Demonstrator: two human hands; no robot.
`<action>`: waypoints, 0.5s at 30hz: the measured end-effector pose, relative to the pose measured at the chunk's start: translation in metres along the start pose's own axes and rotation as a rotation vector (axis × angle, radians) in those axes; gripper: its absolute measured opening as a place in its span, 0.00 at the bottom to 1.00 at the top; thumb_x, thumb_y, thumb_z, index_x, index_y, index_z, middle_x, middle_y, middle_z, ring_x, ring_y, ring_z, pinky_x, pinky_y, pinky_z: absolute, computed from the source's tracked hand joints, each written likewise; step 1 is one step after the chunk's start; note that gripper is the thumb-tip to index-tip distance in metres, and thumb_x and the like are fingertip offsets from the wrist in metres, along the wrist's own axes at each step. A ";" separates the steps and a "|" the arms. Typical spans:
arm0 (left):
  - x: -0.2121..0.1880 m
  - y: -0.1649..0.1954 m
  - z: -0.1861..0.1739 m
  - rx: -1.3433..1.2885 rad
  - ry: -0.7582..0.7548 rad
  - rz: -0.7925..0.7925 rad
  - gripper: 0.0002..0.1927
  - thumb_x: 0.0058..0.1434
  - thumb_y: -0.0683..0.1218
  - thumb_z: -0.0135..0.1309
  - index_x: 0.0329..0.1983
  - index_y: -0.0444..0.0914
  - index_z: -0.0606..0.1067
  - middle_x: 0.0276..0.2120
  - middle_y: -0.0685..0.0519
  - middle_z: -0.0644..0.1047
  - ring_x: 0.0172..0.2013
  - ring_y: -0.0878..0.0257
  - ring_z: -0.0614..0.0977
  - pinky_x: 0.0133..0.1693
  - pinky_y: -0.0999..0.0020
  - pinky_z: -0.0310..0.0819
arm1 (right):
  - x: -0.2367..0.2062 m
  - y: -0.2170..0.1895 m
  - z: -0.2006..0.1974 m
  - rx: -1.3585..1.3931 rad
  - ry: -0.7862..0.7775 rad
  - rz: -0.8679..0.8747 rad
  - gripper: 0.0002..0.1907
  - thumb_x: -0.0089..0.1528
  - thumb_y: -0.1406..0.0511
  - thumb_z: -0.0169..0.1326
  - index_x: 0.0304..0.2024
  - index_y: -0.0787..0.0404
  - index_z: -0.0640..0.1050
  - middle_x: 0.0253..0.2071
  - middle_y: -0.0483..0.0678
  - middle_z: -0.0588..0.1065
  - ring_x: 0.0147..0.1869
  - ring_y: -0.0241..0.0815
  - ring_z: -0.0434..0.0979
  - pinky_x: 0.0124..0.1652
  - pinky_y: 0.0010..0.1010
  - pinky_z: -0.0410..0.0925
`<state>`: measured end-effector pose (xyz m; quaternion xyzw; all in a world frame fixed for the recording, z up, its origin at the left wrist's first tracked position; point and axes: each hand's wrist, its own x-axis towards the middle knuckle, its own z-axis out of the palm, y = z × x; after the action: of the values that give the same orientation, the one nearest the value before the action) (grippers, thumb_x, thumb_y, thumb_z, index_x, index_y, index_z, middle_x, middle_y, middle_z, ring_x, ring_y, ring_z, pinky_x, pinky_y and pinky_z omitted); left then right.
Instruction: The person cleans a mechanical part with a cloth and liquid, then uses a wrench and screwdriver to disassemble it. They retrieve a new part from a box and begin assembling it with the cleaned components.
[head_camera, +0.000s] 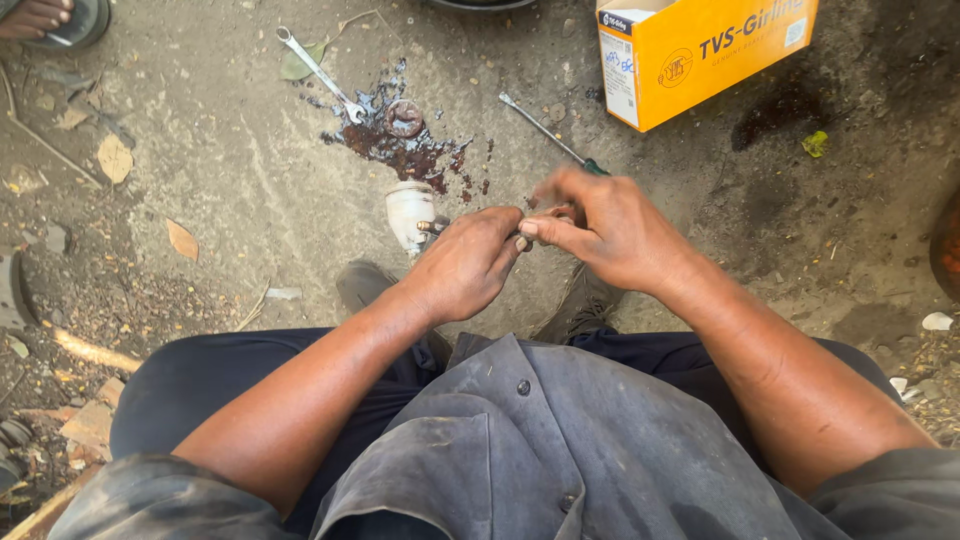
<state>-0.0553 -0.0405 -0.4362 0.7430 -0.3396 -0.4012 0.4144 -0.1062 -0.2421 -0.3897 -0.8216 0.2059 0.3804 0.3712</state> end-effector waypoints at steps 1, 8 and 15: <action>-0.001 -0.001 0.001 -0.003 0.009 0.009 0.10 0.66 0.43 0.48 0.45 0.30 0.71 0.40 0.35 0.76 0.46 0.35 0.77 0.47 0.44 0.69 | 0.000 0.000 0.002 0.011 0.004 -0.111 0.15 0.63 0.59 0.62 0.48 0.58 0.78 0.44 0.51 0.81 0.46 0.40 0.83 0.47 0.33 0.75; 0.002 -0.008 0.003 -0.007 0.014 -0.020 0.10 0.65 0.43 0.48 0.44 0.30 0.72 0.38 0.35 0.77 0.46 0.36 0.78 0.47 0.43 0.70 | 0.003 0.009 0.000 0.089 0.156 -0.789 0.09 0.55 0.67 0.61 0.38 0.61 0.79 0.49 0.56 0.76 0.49 0.46 0.80 0.48 0.37 0.75; 0.003 -0.008 0.005 0.034 0.036 0.029 0.10 0.64 0.42 0.48 0.44 0.30 0.71 0.39 0.35 0.76 0.45 0.34 0.77 0.46 0.42 0.69 | 0.003 0.004 0.000 0.061 0.019 -0.380 0.14 0.60 0.60 0.61 0.44 0.61 0.78 0.42 0.49 0.79 0.45 0.39 0.83 0.47 0.34 0.77</action>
<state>-0.0569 -0.0412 -0.4458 0.7519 -0.3496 -0.3758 0.4137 -0.1071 -0.2450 -0.3937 -0.8377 0.0620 0.2895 0.4590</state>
